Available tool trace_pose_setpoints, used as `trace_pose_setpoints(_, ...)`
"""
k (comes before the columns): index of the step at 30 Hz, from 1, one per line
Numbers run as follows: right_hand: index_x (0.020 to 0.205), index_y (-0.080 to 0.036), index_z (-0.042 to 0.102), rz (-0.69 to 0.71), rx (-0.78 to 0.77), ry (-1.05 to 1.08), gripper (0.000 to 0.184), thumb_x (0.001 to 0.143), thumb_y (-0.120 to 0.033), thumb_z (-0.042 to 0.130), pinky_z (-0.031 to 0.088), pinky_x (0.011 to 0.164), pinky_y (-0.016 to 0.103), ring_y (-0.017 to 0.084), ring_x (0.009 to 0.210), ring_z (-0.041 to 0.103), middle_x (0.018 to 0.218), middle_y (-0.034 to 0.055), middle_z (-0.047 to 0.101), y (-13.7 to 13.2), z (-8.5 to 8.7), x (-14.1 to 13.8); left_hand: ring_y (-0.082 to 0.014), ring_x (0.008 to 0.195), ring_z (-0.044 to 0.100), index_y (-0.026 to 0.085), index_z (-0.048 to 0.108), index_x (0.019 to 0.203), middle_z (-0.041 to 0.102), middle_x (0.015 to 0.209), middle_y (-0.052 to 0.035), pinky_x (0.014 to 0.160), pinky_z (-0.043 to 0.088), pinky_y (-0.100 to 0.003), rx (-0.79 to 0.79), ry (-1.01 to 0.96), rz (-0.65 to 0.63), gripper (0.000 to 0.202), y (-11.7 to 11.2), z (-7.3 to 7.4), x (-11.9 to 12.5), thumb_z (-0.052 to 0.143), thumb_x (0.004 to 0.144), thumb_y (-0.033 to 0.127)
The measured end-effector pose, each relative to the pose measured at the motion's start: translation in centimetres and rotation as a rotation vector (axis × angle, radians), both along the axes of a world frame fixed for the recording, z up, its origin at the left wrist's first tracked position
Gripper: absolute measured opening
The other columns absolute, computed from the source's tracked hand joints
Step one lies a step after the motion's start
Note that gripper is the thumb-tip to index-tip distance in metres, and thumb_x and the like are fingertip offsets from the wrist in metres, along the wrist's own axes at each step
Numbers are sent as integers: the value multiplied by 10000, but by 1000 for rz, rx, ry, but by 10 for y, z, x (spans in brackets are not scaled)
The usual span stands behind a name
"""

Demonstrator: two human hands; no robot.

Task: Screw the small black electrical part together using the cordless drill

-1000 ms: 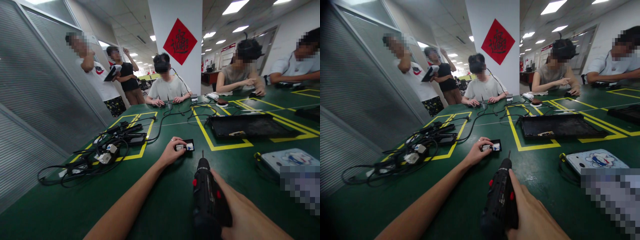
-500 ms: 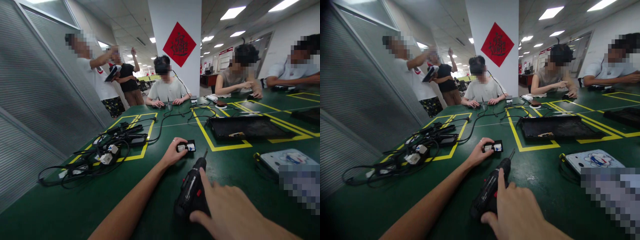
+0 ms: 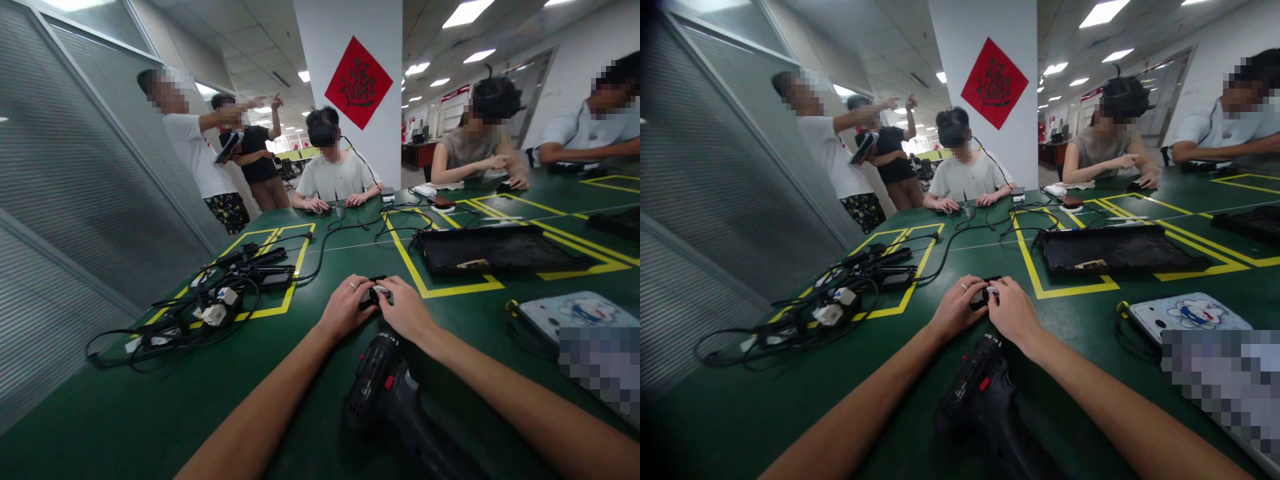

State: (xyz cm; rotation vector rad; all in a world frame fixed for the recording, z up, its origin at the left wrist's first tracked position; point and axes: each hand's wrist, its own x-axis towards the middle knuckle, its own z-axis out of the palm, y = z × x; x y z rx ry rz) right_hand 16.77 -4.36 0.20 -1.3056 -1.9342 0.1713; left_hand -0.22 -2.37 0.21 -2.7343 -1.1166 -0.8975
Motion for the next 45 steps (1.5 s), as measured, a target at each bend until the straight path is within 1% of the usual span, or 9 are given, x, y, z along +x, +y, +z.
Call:
trace_pose_setpoints(4,979,-159,658,25,-11,74,205,855,-104,504,406,872,234,148,888,525,1001,30,546,-2,-5,4,-217,1062,513,158,511,1103,563,1077,-103,1005,393,-406,16,20,-25,288,1,0,1,501,849,293)
trace_pose_setpoints(12,932,-129,662,-41,51,36,183,856,-100,498,404,861,284,183,899,494,948,46,547,-6,-7,8,-228,1173,483,170,499,1124,590,1116,-107,1073,335,-445,22,4,-36,332,1,-2,0,540,814,280)
trace_pose_setpoints(21,964,-146,644,34,72,111,165,859,-124,520,404,863,275,170,907,495,965,39,538,-2,-11,12,-230,1175,482,182,496,1137,587,1119,-100,1075,319,-468,13,-53,-37,359,-2,-1,0,566,792,255)
trace_pose_setpoints(25,964,-139,632,35,104,178,185,851,-94,493,400,863,281,170,920,496,964,43,530,-4,-11,10,-227,1095,510,199,518,1143,566,1099,-95,975,417,-425,-14,-158,19,367,-12,8,-2,582,783,236)
trace_pose_setpoints(30,992,-145,613,38,93,222,218,848,-75,464,397,873,291,178,938,496,978,48,527,-5,-10,9,-209,1001,545,217,543,1149,597,1019,-61,929,427,-394,-190,-342,218,364,-27,19,-20,566,786,218)
trace_pose_setpoints(34,1040,-143,585,22,71,251,235,855,-79,455,394,885,296,182,954,492,1002,51,526,-5,-12,10,-228,966,583,207,572,1158,623,1033,-57,889,443,-374,-571,-346,350,410,-43,21,-58,585,759,300)
trace_pose_setpoints(36,1038,-142,582,23,72,257,232,857,-78,452,395,883,295,181,952,492,1000,51,525,-5,-12,11,-235,857,603,196,579,1169,644,904,-50,812,460,-374,-748,-303,443,450,-53,20,-81,598,740,330)
trace_pose_setpoints(40,1030,-146,583,27,71,260,234,856,-68,448,388,892,293,178,960,489,995,49,523,-7,-11,11,-231,933,581,237,570,1193,646,1005,-33,828,434,-348,-908,-387,602,463,-65,21,-122,581,750,371)
trace_pose_setpoints(45,1028,-148,584,21,61,266,232,860,-71,444,393,887,291,179,954,490,1004,52,519,-7,-10,10,-205,939,572,237,612,1142,641,1085,-26,755,462,-280,-1039,-530,644,476,-63,25,-152,654,696,399)
